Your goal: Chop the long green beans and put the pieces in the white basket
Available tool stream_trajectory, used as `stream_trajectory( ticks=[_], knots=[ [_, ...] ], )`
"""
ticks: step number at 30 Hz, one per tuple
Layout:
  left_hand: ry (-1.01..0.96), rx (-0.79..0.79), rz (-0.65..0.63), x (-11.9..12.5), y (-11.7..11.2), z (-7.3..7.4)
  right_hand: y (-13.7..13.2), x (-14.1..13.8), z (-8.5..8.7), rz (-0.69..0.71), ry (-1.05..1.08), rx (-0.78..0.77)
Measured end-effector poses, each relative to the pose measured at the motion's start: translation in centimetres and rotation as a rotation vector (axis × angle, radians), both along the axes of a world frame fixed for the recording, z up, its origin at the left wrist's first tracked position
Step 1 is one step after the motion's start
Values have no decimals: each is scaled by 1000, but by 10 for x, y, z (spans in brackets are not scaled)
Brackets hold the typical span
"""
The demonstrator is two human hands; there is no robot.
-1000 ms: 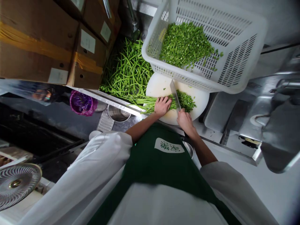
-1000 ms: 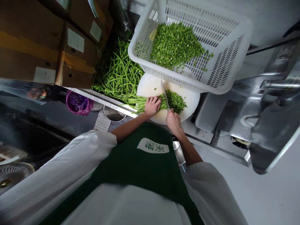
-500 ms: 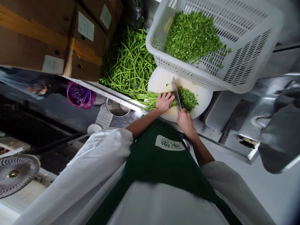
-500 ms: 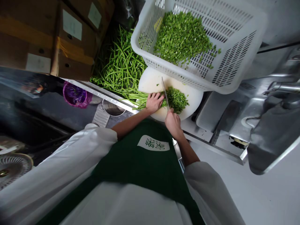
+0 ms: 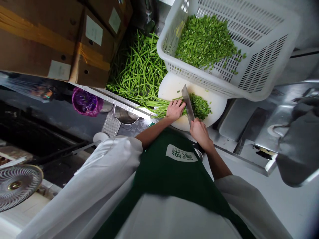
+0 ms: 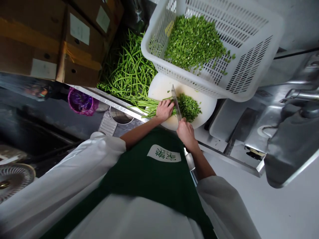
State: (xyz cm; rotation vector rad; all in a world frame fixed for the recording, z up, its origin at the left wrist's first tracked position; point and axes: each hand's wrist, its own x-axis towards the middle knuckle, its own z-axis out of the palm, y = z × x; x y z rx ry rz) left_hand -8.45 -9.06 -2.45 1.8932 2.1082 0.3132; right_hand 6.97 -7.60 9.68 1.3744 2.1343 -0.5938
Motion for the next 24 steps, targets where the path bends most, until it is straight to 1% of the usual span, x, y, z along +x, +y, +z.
stream_trajectory(
  ticks=[2, 4, 7, 9, 10, 12, 14, 15, 17, 19, 21, 24],
  knots=[
    [1, -5, 11, 1, 0, 1, 4, -10, -18, -30, 29, 11],
    [-19, 0, 41, -1, 1, 5, 6, -16, -32, -55, 50, 27],
    [-56, 47, 112, -14, 1, 14, 5, -18, -42, -78, 71, 47],
    [-43, 43, 125, -27, -1, 20, 3, -18, -43, -83, 91, 56],
    [-22, 17, 96, -33, -4, 22, 2, -17, -43, -82, 106, 60],
    [45, -65, -26, -41, -12, 26, 4, -15, -42, -78, 132, 56],
    [134, -130, -140, -41, -22, 27, 9, -10, -41, -80, 141, 34],
    [179, -144, -173, -38, -26, 27, 12, -5, -40, -81, 142, 22],
    [248, -141, -197, -29, -29, 26, 17, 7, -39, -88, 140, 13],
    [276, -123, -202, -19, -24, 23, 18, 20, -38, -100, 135, 21],
    [279, -109, -189, -11, -13, 20, 14, 30, -38, -109, 132, 37],
    [253, -62, -187, -7, 2, 19, 5, 33, -39, -96, 139, 63]
  ],
)
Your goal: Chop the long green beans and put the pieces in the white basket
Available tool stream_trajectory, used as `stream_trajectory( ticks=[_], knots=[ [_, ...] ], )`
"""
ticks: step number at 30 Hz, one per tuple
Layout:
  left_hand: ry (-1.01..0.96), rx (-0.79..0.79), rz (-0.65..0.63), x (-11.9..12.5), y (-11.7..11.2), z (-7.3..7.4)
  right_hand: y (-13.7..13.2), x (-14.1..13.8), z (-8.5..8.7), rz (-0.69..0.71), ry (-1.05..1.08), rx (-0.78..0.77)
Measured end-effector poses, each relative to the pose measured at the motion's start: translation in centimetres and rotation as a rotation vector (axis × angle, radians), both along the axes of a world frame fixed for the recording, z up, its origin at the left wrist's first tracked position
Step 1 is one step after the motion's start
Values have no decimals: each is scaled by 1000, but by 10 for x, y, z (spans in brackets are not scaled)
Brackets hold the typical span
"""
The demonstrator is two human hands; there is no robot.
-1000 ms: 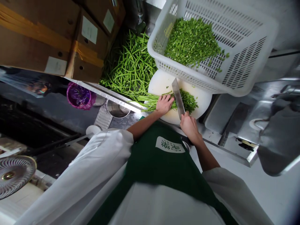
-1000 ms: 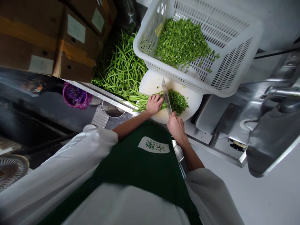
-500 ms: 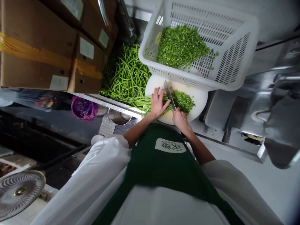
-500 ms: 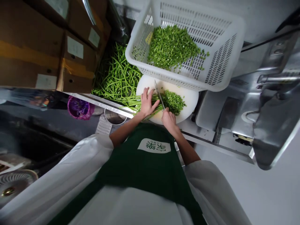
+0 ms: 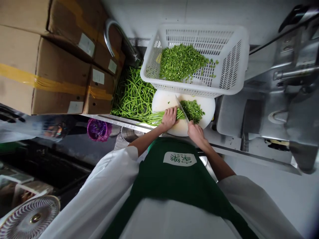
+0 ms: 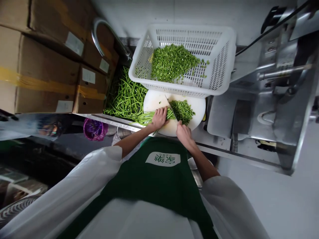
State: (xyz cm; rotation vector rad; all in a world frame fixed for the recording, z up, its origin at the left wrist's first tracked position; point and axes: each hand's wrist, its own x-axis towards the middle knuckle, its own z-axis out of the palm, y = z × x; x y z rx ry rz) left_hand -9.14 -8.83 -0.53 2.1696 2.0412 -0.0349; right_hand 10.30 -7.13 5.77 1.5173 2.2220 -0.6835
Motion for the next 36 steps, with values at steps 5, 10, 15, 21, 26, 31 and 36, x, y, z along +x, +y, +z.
stream_trajectory(
  ticks=[5, 10, 15, 21, 26, 31, 36],
  knots=[
    [-152, 135, 47, -1, -2, -1, -7, -7, -1, 0, -9, 12],
    [-162, 128, 151, 4, -7, -11, -2, -7, 6, 7, -29, 6],
    [-166, 98, 86, 4, -3, -16, -8, -1, 33, 19, -94, 32],
    [-181, 82, 64, 3, -2, -19, -16, -1, 44, 58, -135, -12],
    [-194, 75, 36, 2, -2, -22, 4, -24, 18, 35, -104, -27],
    [-203, 58, 48, 3, -1, -18, 7, -26, 27, 54, -116, 5],
    [-222, 38, 55, 5, 1, -18, -11, -16, 41, 113, -155, 4]
  ],
)
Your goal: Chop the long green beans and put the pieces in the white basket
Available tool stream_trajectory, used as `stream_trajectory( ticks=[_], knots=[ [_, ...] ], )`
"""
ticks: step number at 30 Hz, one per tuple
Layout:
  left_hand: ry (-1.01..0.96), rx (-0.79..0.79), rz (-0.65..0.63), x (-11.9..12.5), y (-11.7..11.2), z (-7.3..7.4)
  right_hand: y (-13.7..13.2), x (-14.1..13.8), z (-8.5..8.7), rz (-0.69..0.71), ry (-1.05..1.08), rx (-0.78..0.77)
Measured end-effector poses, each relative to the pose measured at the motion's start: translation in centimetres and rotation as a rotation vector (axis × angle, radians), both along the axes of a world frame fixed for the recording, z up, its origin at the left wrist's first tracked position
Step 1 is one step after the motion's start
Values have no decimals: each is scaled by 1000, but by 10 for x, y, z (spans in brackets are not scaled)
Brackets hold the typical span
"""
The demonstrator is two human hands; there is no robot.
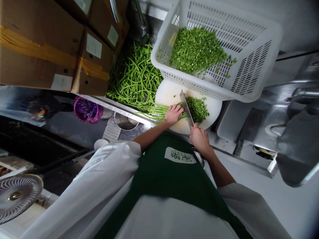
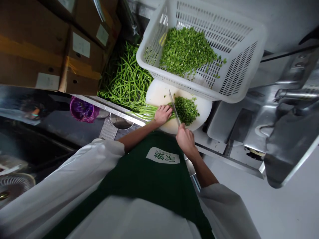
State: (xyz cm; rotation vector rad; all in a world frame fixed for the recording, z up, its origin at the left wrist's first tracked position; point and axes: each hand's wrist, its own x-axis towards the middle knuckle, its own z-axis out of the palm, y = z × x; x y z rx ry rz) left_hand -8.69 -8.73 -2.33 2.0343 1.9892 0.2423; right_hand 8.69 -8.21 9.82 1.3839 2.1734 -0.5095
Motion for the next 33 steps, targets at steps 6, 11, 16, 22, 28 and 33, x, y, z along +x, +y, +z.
stream_trajectory(
  ticks=[6, 11, 16, 22, 28, 33],
  knots=[
    [-5, 53, 0, -1, -1, -10, 17, -23, -23, -32, 34, -11],
    [0, 109, 9, 0, -1, -17, 13, -6, 5, 19, 28, -14],
    [-21, 143, 13, -1, -2, -21, 8, -18, -8, 10, 4, -43],
    [-12, 173, 53, -1, -3, -21, 18, -21, -9, 17, 40, -13],
    [-65, 151, 76, 0, -4, -25, 10, -7, -4, 10, 58, -83],
    [-136, 110, 142, -3, 1, -14, 11, -29, -39, -47, 82, -40]
  ],
)
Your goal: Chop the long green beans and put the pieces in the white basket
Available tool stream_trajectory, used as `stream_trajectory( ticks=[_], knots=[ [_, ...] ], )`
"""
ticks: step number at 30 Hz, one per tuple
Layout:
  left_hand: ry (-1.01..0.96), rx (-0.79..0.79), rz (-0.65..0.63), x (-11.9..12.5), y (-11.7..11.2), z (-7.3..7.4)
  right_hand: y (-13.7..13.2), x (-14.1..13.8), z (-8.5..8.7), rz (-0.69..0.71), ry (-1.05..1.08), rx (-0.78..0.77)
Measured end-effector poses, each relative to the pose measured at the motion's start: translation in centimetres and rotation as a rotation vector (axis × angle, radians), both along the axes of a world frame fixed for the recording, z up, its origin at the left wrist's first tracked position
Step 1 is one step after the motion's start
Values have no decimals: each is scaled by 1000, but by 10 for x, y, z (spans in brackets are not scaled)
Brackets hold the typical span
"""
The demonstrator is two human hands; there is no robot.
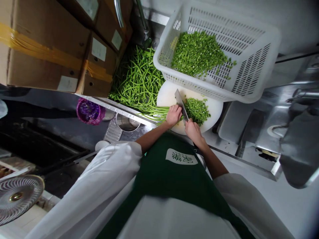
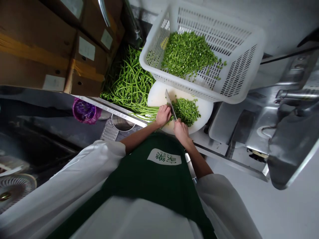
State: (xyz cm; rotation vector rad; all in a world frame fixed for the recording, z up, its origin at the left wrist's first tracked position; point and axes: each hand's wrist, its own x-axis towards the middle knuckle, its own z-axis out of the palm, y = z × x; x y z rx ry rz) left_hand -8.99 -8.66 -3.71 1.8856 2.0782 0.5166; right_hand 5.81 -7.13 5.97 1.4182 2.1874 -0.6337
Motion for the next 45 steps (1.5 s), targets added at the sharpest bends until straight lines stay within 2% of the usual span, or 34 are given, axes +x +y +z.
stream_trajectory(
  ticks=[5, 7, 10, 13, 17, 22, 26, 31, 37, 40, 42, 45],
  knots=[
    [-7, -6, 142, -15, -10, 29, -2, -1, -3, -9, 15, 1],
    [77, -89, 106, -19, -23, 36, -4, -1, -2, -9, 30, 5],
    [227, -228, -14, -18, -42, 40, -3, 0, -2, -20, 45, 13],
    [335, -266, -54, -12, -45, 38, 2, 8, -1, -28, 43, -4],
    [339, -246, -88, -7, -29, 31, 3, 22, 2, -46, 34, -7],
    [244, -51, -81, -9, -22, 20, -8, 18, 1, -41, 38, 16],
    [111, 72, 34, -9, -30, 12, -12, 13, -1, -30, 27, 40],
    [97, 18, 32, -8, -31, 3, -6, 18, 7, -23, 17, 22],
    [106, 47, -18, -10, -28, -3, -9, 31, 35, 31, -30, 91],
    [99, 56, -17, -10, -28, -5, -13, 35, 45, 65, -55, 67],
    [88, 49, -26, -10, -27, -6, -11, 34, 45, 81, -63, 40],
    [80, 39, -46, -10, -26, -7, -3, 23, 33, 92, -52, 33]
  ],
)
